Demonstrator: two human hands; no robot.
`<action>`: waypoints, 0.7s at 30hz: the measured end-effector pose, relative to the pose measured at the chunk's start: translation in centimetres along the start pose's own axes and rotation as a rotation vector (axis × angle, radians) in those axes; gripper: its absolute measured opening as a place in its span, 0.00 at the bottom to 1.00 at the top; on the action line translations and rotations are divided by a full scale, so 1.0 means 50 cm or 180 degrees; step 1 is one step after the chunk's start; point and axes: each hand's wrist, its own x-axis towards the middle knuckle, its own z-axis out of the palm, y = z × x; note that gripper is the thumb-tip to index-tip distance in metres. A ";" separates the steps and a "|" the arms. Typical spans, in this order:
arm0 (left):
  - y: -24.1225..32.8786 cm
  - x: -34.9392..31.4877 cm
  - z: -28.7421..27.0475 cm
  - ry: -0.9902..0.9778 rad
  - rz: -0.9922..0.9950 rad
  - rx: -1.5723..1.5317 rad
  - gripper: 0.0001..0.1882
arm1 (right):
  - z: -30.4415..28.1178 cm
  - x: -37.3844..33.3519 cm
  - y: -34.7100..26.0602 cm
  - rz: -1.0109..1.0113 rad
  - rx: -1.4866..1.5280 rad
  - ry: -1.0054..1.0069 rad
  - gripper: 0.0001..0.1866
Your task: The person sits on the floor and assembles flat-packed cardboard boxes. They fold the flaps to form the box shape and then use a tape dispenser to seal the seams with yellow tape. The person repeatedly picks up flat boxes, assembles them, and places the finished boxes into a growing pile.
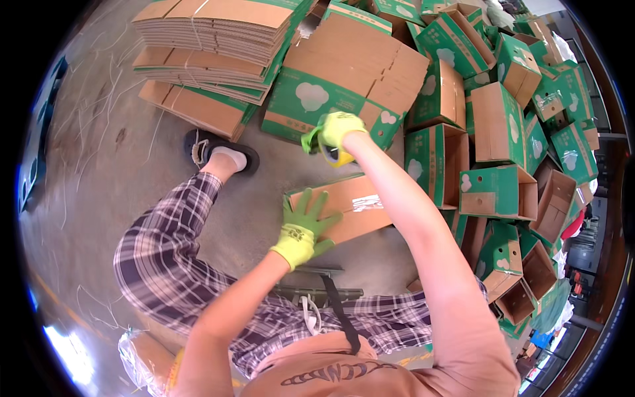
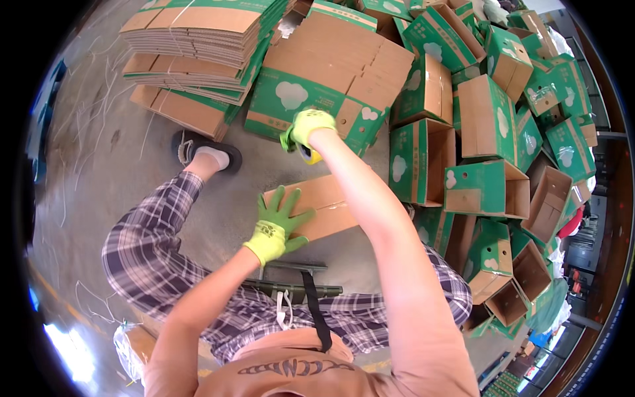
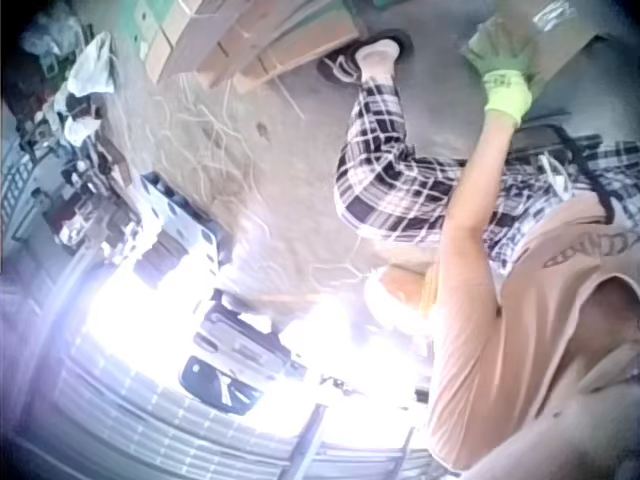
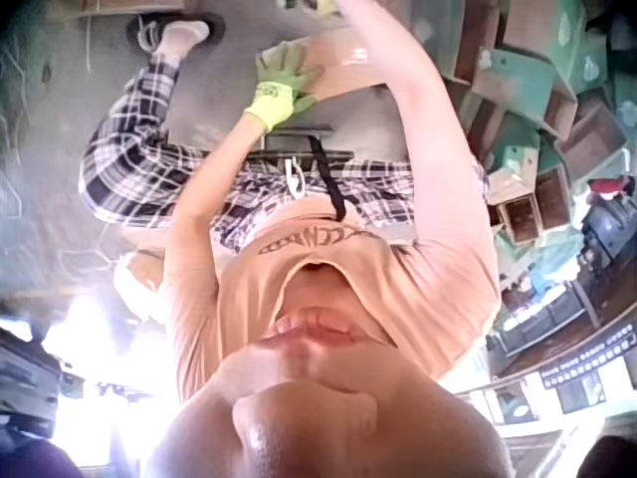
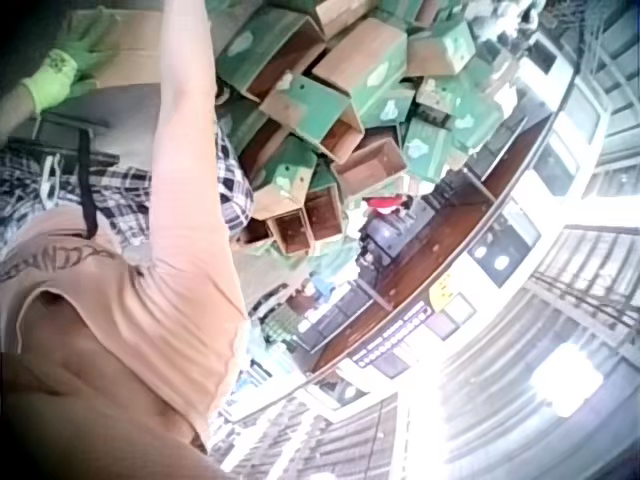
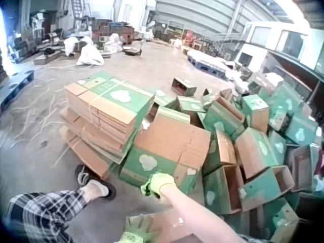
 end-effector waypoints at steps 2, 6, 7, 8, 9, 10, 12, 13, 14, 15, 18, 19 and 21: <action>0.052 -0.030 0.006 -0.0050 -0.0008 -0.0184 0.37 | 0.085 0.046 0.008 0.0149 -0.0224 -0.0872 0.18; -0.002 0.025 0.035 0.0217 0.0100 -0.0143 0.36 | 0.025 0.127 0.006 0.0468 -0.0731 -0.2131 0.21; -0.003 0.028 0.035 0.0167 0.0032 -0.0165 0.37 | -0.007 0.114 0.003 0.0824 -0.0291 -0.2201 0.21; -0.003 0.038 0.032 0.0108 0.0017 -0.0178 0.37 | -0.040 0.094 0.010 0.0839 -0.0203 -0.2117 0.19; 0.001 0.047 0.031 0.0113 0.0032 -0.0198 0.37 | -0.071 0.062 0.018 0.0862 -0.0114 -0.2041 0.18; -0.001 0.041 0.030 0.0112 -0.0053 -0.0227 0.37 | -0.119 0.009 -0.002 0.0838 0.0008 -0.2168 0.18; -0.018 0.038 0.033 0.0311 -0.0057 -0.0185 0.38 | -0.193 -0.140 -0.022 0.0598 -0.0017 -0.1604 0.19; -0.003 0.032 0.025 0.0317 -0.0099 -0.0053 0.38 | -0.175 -0.232 -0.007 0.0364 -0.0176 -0.1000 0.19; -0.012 0.028 0.026 0.0295 -0.0128 -0.0054 0.38 | -0.098 -0.322 0.025 -0.0049 -0.0045 0.0098 0.20; -0.021 0.027 0.027 0.0294 -0.0135 -0.0062 0.38 | -0.006 -0.415 0.052 -0.0437 0.0064 0.1216 0.21; -0.031 0.026 0.019 0.0301 -0.0126 0.0052 0.37 | 0.192 -0.641 0.035 -0.0190 0.0806 0.1895 0.18; -0.036 0.028 0.014 0.0318 -0.0133 0.0131 0.37 | 0.266 -0.667 0.047 -0.0126 0.0852 0.1928 0.17; -0.021 0.028 0.005 0.0277 -0.0033 0.0268 0.37 | 0.363 -0.648 0.041 0.0532 0.0972 0.1068 0.16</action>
